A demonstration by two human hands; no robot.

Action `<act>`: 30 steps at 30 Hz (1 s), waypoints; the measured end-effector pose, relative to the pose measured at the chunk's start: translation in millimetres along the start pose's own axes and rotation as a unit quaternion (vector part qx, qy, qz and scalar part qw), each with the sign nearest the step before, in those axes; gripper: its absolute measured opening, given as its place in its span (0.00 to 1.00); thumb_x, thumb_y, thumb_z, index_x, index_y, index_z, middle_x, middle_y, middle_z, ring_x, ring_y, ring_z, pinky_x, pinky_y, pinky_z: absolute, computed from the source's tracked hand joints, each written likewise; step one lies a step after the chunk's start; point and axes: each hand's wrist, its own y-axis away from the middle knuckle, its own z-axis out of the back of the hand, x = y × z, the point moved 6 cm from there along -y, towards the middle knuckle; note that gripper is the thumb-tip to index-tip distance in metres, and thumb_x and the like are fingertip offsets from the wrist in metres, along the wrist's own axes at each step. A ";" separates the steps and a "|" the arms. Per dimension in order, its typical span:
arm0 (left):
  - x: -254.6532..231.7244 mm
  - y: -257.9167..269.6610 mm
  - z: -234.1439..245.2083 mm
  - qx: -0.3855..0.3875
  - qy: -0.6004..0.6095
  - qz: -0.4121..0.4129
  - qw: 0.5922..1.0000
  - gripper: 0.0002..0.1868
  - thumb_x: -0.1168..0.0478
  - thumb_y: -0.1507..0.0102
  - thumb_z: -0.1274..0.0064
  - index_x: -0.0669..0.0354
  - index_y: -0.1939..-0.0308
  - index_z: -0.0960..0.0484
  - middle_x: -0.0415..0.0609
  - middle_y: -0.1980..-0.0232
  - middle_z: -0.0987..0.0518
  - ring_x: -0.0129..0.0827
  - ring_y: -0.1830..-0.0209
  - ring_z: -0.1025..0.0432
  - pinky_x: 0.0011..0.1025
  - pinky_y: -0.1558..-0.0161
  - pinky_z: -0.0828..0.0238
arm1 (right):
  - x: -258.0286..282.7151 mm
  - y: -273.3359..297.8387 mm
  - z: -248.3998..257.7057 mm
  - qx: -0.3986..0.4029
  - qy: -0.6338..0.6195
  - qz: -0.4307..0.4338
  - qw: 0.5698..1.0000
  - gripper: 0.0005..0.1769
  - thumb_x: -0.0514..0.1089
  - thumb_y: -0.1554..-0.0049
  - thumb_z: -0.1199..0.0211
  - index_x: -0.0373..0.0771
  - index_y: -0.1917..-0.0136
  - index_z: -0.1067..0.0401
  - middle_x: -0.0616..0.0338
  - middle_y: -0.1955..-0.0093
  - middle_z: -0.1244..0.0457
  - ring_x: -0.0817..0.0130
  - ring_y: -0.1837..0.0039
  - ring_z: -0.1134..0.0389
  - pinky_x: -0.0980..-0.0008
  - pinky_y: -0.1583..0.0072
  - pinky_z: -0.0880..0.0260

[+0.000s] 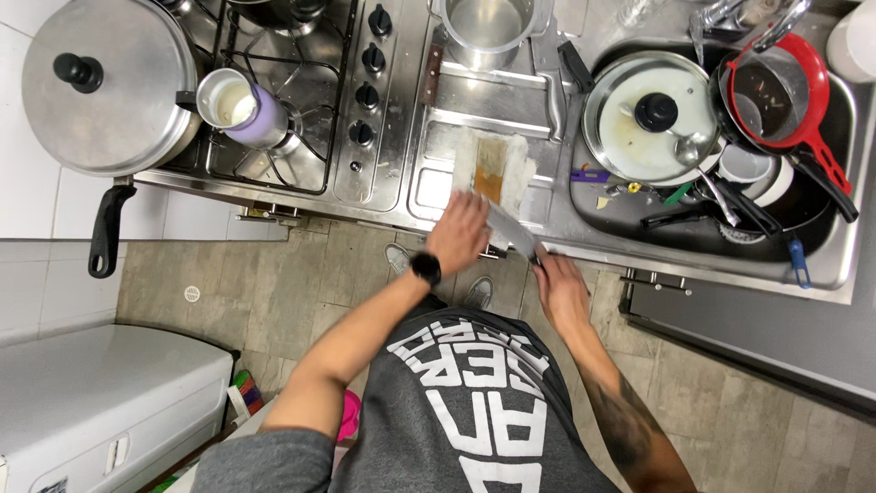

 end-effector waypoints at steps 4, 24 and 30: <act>-19.1 18.7 -5.2 0.002 -0.011 0.013 1.000 0.33 0.47 0.33 0.56 0.65 0.28 0.32 0.62 0.30 0.29 0.53 0.25 0.39 0.51 0.22 0.57 | -13.3 20.8 1.8 0.018 0.003 -0.019 1.000 0.21 0.48 0.37 0.39 0.45 0.31 0.27 0.54 0.53 0.33 0.52 0.47 0.31 0.56 0.46 0.30; 25.5 -13.7 -38.4 -0.016 0.084 0.001 0.996 0.45 0.48 0.44 0.46 0.65 0.25 0.37 0.64 0.26 0.33 0.60 0.23 0.44 0.60 0.24 0.55 | 6.8 -17.3 2.5 -0.034 0.024 -0.014 0.999 0.18 0.46 0.36 0.39 0.39 0.35 0.27 0.47 0.53 0.35 0.46 0.47 0.31 0.53 0.45 0.31; 5.9 -3.3 -25.1 -0.022 0.123 0.007 0.992 0.40 0.47 0.40 0.51 0.67 0.29 0.31 0.64 0.30 0.30 0.57 0.24 0.40 0.56 0.23 0.54 | -17.1 19.5 -12.1 -0.012 -0.008 -0.026 1.000 0.18 0.46 0.36 0.40 0.39 0.35 0.26 0.47 0.55 0.34 0.47 0.48 0.31 0.54 0.46 0.30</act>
